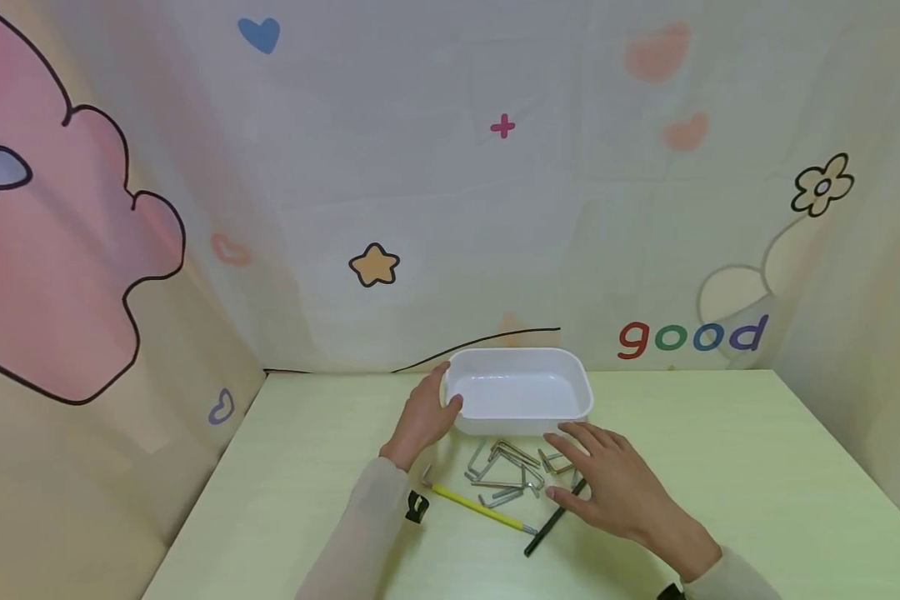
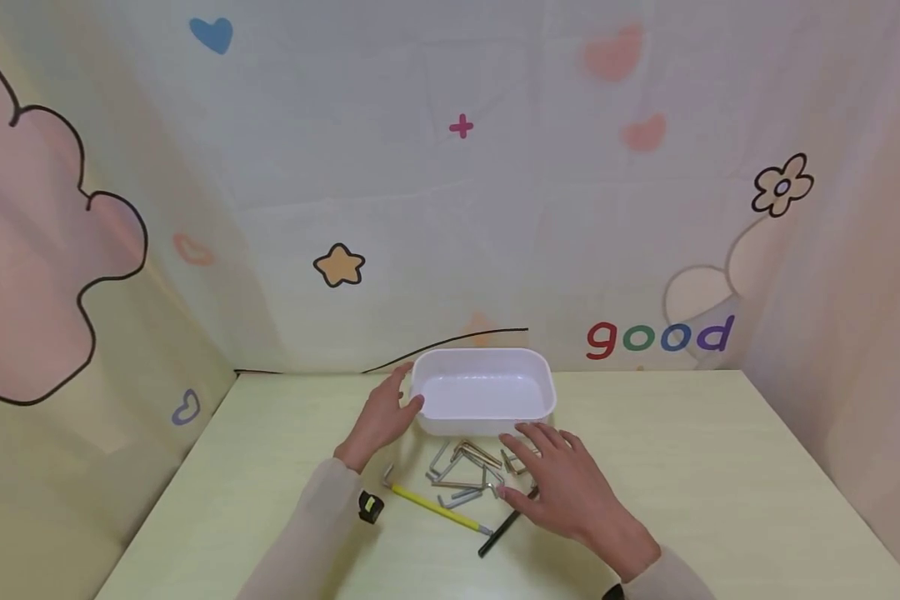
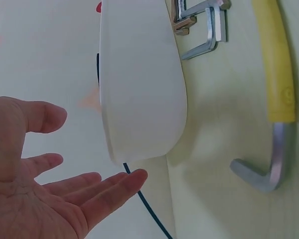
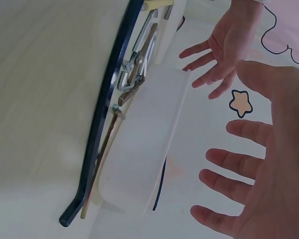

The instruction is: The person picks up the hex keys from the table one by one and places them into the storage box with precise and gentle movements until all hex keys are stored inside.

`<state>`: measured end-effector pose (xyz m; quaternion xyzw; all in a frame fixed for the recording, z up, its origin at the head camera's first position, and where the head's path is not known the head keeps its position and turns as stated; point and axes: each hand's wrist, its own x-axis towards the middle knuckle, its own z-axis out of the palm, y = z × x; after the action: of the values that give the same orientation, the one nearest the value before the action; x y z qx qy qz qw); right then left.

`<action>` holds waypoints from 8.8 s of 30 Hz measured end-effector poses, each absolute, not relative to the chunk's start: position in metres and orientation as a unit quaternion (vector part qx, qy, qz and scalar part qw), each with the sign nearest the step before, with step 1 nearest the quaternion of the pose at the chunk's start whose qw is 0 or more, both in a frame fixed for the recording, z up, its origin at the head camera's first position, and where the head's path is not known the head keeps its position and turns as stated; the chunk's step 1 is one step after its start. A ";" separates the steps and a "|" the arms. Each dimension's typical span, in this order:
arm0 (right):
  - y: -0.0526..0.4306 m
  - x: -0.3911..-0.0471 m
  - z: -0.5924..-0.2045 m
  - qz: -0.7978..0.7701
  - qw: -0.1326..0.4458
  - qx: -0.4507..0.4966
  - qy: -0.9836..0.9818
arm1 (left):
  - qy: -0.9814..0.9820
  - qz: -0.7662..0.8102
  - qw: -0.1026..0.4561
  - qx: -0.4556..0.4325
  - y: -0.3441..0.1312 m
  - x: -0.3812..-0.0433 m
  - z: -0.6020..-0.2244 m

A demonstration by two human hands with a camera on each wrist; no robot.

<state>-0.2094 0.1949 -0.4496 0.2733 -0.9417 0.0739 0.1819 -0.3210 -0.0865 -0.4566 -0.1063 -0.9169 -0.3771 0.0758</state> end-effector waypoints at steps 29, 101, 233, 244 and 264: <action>0.205 -0.213 -0.481 0.076 0.046 0.345 -0.934 | -0.877 -0.476 0.037 -0.059 -0.083 -0.340 -0.475; 0.199 -0.224 -0.484 -0.026 0.033 0.412 -0.910 | -0.826 -0.563 0.009 -0.005 -0.081 -0.348 -0.484; 0.175 -0.285 -0.385 -0.034 0.197 0.345 -0.917 | -0.828 -0.559 0.029 -0.003 -0.080 -0.347 -0.484; 0.171 -0.299 -0.389 -0.020 0.204 0.336 -0.919 | -0.824 -0.567 0.019 -0.006 -0.080 -0.347 -0.485; 0.160 -0.318 -0.388 0.008 0.151 0.320 -0.935 | -0.827 -0.561 0.028 -0.011 -0.077 -0.349 -0.487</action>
<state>-0.3184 0.1599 -0.3879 0.3201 -0.9353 0.0082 0.1509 -0.3489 -0.0766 -0.4870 -0.0108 -0.8273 -0.5609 0.0284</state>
